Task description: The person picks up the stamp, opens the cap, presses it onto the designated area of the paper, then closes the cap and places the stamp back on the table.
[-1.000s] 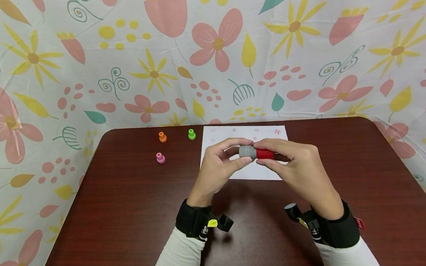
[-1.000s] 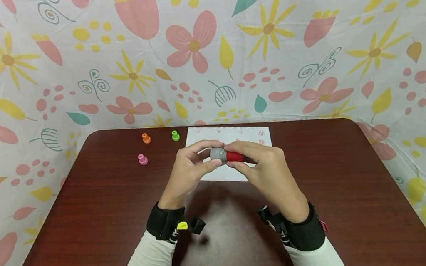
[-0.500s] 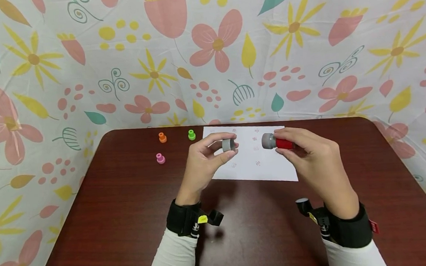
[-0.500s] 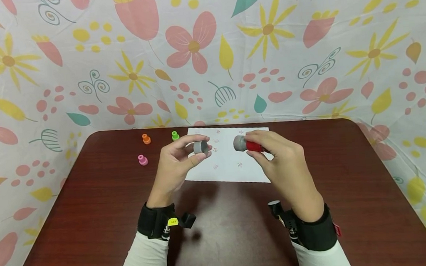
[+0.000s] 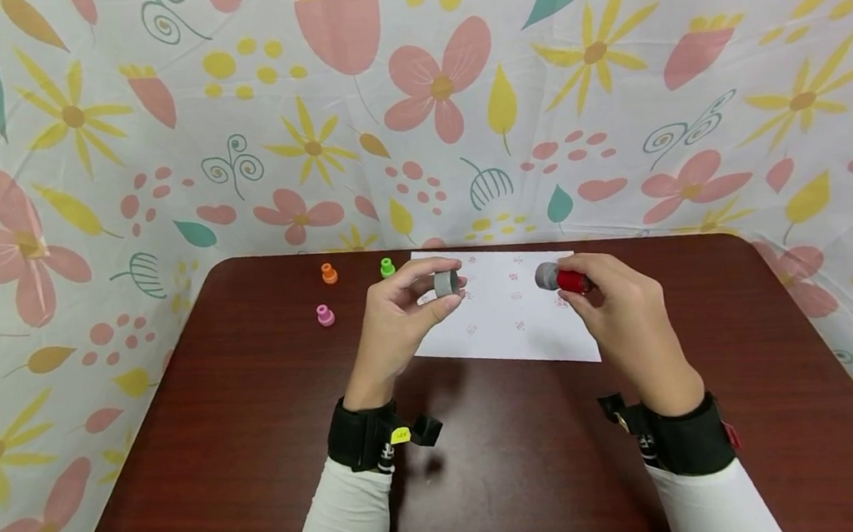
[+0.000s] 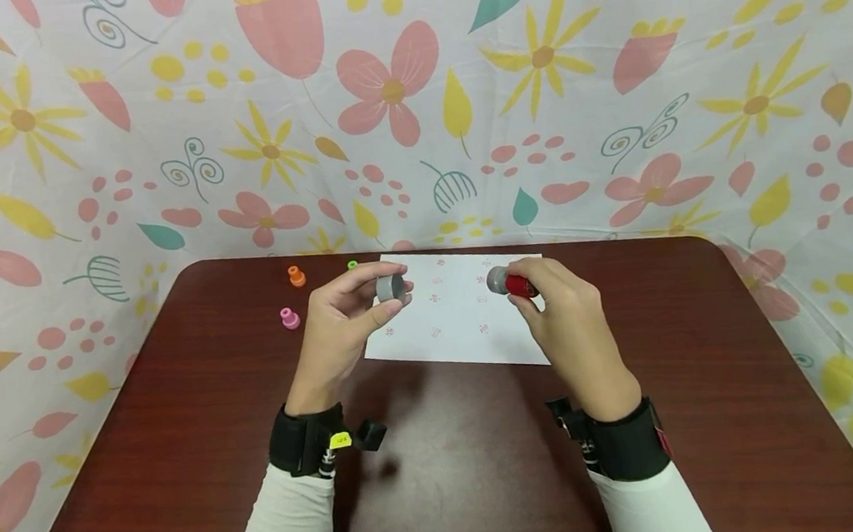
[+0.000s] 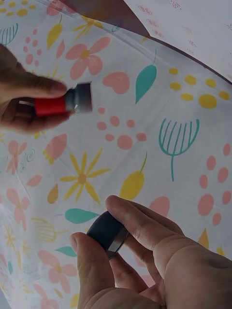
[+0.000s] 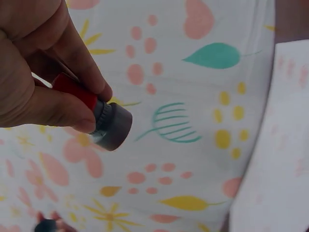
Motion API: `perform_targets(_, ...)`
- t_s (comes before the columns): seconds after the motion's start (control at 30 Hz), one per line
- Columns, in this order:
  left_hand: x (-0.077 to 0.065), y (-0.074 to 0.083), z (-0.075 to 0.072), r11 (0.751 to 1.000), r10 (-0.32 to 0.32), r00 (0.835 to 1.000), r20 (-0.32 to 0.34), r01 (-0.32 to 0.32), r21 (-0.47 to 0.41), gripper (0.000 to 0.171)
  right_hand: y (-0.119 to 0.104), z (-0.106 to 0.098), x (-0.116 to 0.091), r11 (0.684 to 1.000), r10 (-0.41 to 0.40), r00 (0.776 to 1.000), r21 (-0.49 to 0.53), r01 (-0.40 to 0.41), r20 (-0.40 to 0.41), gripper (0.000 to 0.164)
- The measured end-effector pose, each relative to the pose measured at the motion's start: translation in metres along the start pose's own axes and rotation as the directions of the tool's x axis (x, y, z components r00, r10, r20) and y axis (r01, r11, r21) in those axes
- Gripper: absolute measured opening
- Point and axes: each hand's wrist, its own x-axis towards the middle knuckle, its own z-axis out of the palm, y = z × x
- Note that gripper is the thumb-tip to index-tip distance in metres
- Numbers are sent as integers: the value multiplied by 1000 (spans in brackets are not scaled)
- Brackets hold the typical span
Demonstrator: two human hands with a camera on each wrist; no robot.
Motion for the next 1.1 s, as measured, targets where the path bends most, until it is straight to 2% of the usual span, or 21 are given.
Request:
perform_targets(0.23, 0, -1, -1, 1000, -1, 1000, -2, 1, 9, 35, 22, 10, -8, 998, -7, 996, -54, 12, 84, 39)
perform_targets(0.57, -1, -1, -4, 999, -12, 1000, -23, 13, 48, 34, 47, 16, -24, 987, -65, 980, -135, 91, 189, 30)
perform_targets(0.87, -1, 1, -9, 997, -7, 999, -35, 10, 80, 34, 66, 23, -33, 979, -75, 939, -153, 133, 336, 27)
perform_targets(1.1, -1, 1, -11, 994, 11, 999, -49, -6, 113, 35, 75, 31, -34, 969, -79, 910, -182, 165, 406, 24)
